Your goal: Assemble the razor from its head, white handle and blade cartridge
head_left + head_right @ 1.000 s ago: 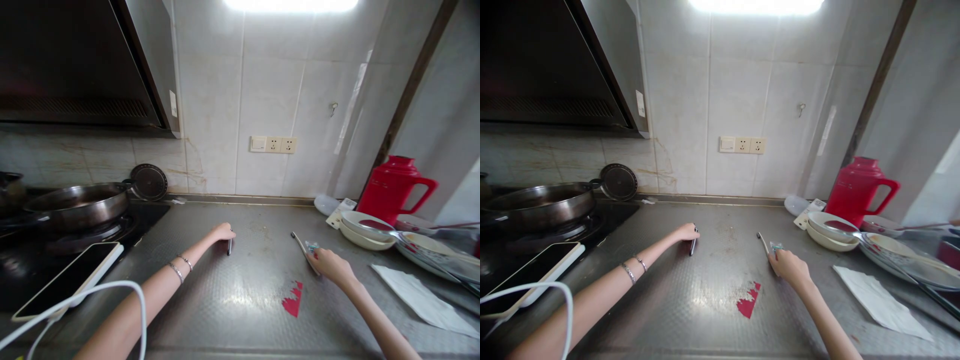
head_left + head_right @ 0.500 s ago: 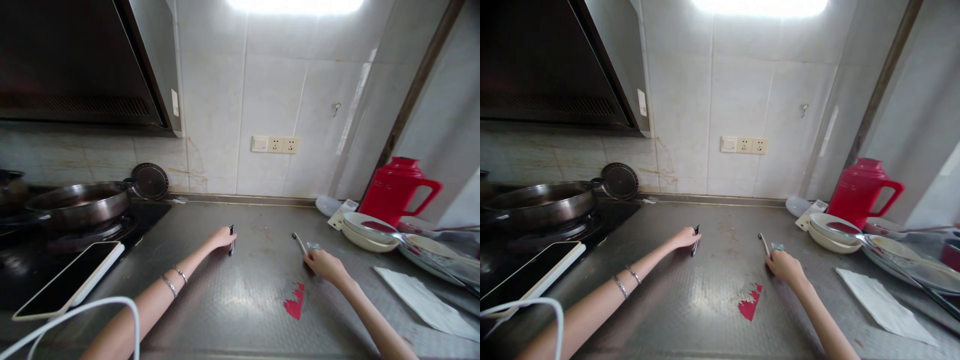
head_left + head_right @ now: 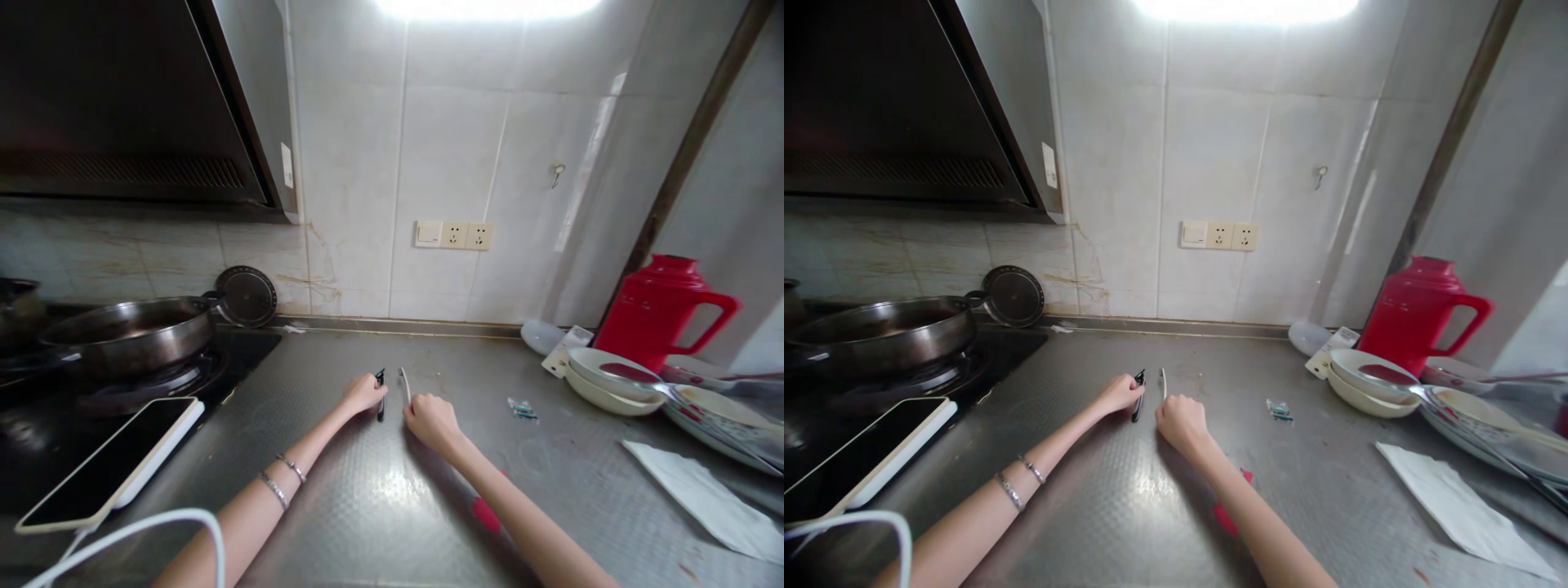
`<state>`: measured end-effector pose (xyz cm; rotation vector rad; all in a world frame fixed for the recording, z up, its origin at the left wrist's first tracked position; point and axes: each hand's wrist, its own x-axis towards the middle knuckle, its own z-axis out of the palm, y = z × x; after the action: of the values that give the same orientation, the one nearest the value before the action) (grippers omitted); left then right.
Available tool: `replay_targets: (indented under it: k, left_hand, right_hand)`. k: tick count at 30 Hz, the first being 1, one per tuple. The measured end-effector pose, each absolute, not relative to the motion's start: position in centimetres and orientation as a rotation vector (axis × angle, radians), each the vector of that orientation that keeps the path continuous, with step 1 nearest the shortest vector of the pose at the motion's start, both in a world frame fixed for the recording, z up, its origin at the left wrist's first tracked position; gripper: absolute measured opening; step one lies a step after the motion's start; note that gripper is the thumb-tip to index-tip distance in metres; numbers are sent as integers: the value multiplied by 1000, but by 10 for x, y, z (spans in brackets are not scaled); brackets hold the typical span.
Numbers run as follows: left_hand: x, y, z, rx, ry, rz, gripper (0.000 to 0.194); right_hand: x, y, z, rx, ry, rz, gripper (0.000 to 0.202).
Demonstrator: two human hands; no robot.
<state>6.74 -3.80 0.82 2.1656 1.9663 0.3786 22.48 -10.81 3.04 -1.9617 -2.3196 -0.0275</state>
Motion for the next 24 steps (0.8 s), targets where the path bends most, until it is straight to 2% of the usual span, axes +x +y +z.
replay_targets:
  k: [24]
  left_hand:
    - [73,-43,5,2168,2029,383,31]
  right_hand:
    - [202,-103,15,-1895,-2327,80,42]
